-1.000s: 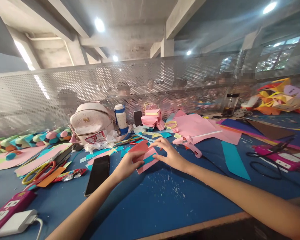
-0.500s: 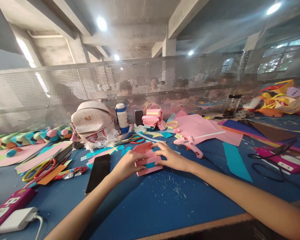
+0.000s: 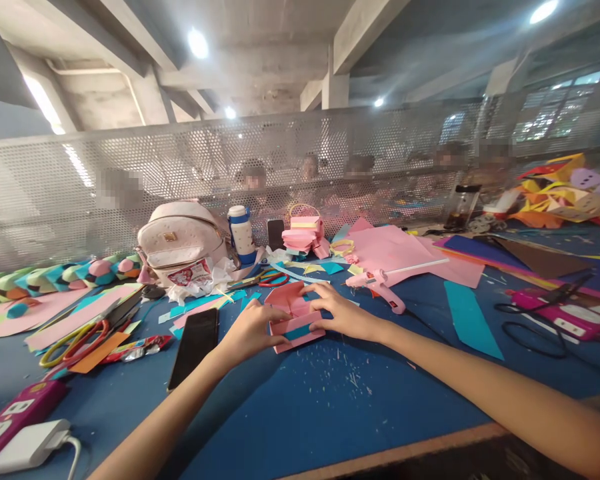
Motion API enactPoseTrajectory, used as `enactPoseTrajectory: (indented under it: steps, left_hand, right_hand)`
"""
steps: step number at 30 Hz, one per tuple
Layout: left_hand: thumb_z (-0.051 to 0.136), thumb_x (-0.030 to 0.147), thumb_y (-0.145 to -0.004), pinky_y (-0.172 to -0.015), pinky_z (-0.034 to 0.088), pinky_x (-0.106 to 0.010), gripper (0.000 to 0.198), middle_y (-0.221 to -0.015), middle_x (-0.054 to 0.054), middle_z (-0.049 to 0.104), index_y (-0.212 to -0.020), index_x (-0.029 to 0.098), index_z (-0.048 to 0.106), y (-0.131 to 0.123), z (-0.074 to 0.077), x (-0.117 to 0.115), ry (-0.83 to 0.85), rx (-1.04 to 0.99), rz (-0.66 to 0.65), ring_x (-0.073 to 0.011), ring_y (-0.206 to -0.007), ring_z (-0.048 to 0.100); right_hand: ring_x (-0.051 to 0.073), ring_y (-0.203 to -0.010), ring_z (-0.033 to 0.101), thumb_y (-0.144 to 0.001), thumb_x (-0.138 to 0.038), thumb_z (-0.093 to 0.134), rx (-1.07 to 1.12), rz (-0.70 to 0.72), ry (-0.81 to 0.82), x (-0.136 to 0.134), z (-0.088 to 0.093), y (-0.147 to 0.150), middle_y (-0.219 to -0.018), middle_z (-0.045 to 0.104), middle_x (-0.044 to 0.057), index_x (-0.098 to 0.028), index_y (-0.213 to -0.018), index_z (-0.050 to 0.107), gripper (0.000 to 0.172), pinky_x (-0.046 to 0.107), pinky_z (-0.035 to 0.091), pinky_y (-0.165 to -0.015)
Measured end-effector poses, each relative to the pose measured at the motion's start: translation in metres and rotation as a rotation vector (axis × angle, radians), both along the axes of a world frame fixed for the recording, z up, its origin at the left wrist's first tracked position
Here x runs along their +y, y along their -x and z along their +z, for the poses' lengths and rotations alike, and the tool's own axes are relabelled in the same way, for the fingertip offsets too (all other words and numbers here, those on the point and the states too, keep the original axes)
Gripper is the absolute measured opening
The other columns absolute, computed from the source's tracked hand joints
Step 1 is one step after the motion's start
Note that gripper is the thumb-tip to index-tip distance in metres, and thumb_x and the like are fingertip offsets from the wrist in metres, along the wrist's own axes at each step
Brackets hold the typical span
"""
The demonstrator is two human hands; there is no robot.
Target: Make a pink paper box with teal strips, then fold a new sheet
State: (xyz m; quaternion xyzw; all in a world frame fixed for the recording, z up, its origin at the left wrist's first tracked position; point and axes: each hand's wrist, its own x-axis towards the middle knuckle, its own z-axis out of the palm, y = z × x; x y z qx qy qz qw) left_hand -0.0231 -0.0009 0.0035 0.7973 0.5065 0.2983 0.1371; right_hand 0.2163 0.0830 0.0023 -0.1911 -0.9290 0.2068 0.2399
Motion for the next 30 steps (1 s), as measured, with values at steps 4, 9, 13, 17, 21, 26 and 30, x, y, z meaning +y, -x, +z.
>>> enactPoseTrajectory:
  steps: [4,9,13,17,21,26,30]
  left_hand:
    - [0.087,0.025,-0.06,-0.084,0.039,-0.034,0.035,-0.101,-0.002,0.076,-0.093,0.027,0.076,0.0,0.001,-0.001,-0.001,0.028,0.008,-0.0249,-0.089,0.064]
    - [0.087,0.023,-0.061,-0.081,0.038,-0.033,0.032,-0.092,-0.002,0.076,-0.091,0.025,0.076,-0.003,0.004,-0.002,0.001,0.067,0.001,-0.0237,-0.085,0.065]
    - [0.087,0.024,-0.063,-0.082,0.039,-0.033,0.031,-0.095,-0.001,0.076,-0.092,0.026,0.075,-0.004,0.005,-0.003,-0.011,0.09,-0.009,-0.0235,-0.086,0.066]
    - [0.086,0.021,-0.065,-0.082,0.04,-0.033,0.032,-0.095,-0.002,0.076,-0.094,0.025,0.074,-0.003,0.002,-0.001,-0.039,0.118,0.017,-0.0241,-0.087,0.067]
    - [0.078,0.02,-0.076,-0.087,0.04,-0.036,0.032,-0.103,-0.004,0.074,-0.107,0.024,0.07,0.001,-0.002,0.004,-0.098,0.145,0.062,-0.0248,-0.094,0.066]
    - [0.07,0.008,-0.08,-0.086,0.042,-0.036,0.035,-0.103,-0.004,0.072,-0.111,0.024,0.068,0.002,-0.006,0.006,-0.153,0.215,0.049,-0.0233,-0.095,0.064]
    - [0.066,0.001,-0.079,-0.082,0.045,-0.034,0.034,-0.101,-0.006,0.067,-0.106,0.022,0.07,-0.001,-0.007,0.005,-0.209,0.263,0.067,-0.0236,-0.096,0.06]
  right_hand:
    - [0.028,-0.131,0.038,-0.082,-0.032,0.075,-0.001,0.003,-0.002,0.0,-0.001,0.0,-0.133,0.05,0.006,-0.021,-0.075,0.062,0.019,0.05,0.037,-0.107]
    - [0.028,-0.132,0.038,-0.081,-0.028,0.076,-0.007,0.011,-0.018,0.001,-0.001,-0.001,-0.134,0.05,0.006,-0.02,-0.073,0.061,0.019,0.049,0.038,-0.107]
    - [0.028,-0.132,0.038,-0.081,-0.03,0.076,-0.009,0.005,-0.035,0.001,-0.002,-0.002,-0.134,0.05,0.006,-0.02,-0.075,0.062,0.018,0.049,0.039,-0.106]
    - [0.027,-0.13,0.04,-0.081,-0.026,0.076,0.013,-0.005,-0.093,0.003,-0.004,-0.001,-0.133,0.052,0.006,-0.02,-0.075,0.061,0.017,0.047,0.041,-0.105]
    - [0.027,-0.129,0.04,-0.083,-0.017,0.072,0.057,-0.091,-0.191,0.005,-0.004,-0.002,-0.132,0.053,0.006,-0.021,-0.085,0.061,0.011,0.047,0.042,-0.103]
    - [0.028,-0.126,0.042,-0.085,-0.014,0.068,0.035,-0.141,-0.253,0.004,-0.006,-0.003,-0.127,0.052,0.007,-0.021,-0.087,0.063,0.009,0.046,0.043,-0.101]
    - [0.026,-0.108,0.05,-0.083,-0.017,0.071,0.029,-0.206,-0.288,0.002,-0.009,-0.002,-0.107,0.054,0.007,-0.021,-0.088,0.065,0.009,0.042,0.048,-0.089]
